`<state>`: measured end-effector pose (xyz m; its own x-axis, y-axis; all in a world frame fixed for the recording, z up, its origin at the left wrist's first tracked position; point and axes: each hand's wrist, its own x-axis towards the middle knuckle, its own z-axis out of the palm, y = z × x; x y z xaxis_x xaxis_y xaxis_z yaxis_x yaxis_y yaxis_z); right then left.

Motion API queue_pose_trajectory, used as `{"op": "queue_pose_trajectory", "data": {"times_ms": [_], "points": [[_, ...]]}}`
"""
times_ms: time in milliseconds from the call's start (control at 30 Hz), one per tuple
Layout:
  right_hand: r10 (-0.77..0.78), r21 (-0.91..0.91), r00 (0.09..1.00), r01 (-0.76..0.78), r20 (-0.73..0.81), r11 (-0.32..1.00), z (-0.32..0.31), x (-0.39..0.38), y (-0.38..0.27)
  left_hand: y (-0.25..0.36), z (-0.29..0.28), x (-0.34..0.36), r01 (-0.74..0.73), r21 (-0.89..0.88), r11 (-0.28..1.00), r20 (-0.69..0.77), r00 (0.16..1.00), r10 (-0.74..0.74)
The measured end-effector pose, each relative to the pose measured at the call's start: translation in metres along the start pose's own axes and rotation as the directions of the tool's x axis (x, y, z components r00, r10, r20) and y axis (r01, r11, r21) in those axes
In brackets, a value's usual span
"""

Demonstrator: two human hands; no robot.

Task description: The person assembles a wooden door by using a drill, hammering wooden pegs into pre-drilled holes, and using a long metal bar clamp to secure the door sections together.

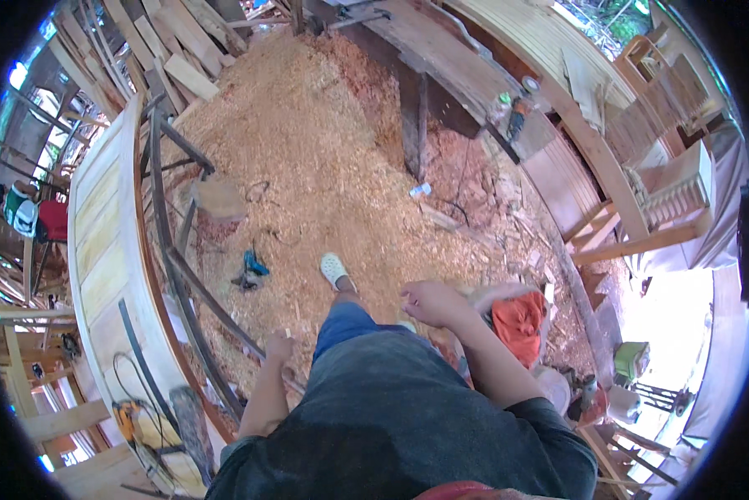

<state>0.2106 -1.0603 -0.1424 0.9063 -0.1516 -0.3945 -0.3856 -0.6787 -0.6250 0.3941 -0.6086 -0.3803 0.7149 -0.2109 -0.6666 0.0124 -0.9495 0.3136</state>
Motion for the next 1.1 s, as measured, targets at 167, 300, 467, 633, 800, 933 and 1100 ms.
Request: {"op": "queue_pose_trajectory", "data": {"times_ms": [167, 300, 467, 633, 800, 933, 1100], "points": [[-0.044, -0.051, 0.989, 0.052, 0.139, 0.997, -0.055, 0.168, -0.075, 0.059, -0.083, 0.151, -0.266, 0.288, 0.92, -0.053, 0.955, 0.292], [-0.193, -0.246, 0.971, 0.223, 0.141, 0.943, -0.073, 0.285, -0.083, 0.117, -0.171, 0.217, -0.258, 0.242, 0.935, 0.099, 0.965, 0.241], [-0.1, -0.149, 0.992, 0.111, 0.078, 0.983, -0.143, 0.406, -0.109, 0.153, -0.271, 0.262, -0.177, 0.215, 0.96, -0.173, 0.961, 0.216], [-0.025, 0.365, 0.989, -0.03, 0.144, 0.931, -0.163, 0.569, 0.006, 0.178, -0.328, 0.298, 0.02, -0.081, 0.997, -0.231, 0.972, -0.038], [0.203, 0.744, 0.909, -0.415, 0.364, 0.523, -0.236, 0.761, 0.052, 0.15, -0.267, 0.291, 0.482, -0.31, 0.819, -0.134, 0.831, -0.54], [0.194, 0.978, 0.96, -0.208, 0.2, 0.021, -0.316, 0.939, 0.147, 0.202, -0.174, 0.247, 0.639, -0.733, 0.233, 0.287, 0.601, -0.746], [0.244, 0.98, 0.96, -0.168, 0.138, 0.106, -0.424, 1.088, 0.186, 0.336, -0.186, 0.241, 0.639, -0.431, 0.637, 0.167, 0.75, -0.64]]}}
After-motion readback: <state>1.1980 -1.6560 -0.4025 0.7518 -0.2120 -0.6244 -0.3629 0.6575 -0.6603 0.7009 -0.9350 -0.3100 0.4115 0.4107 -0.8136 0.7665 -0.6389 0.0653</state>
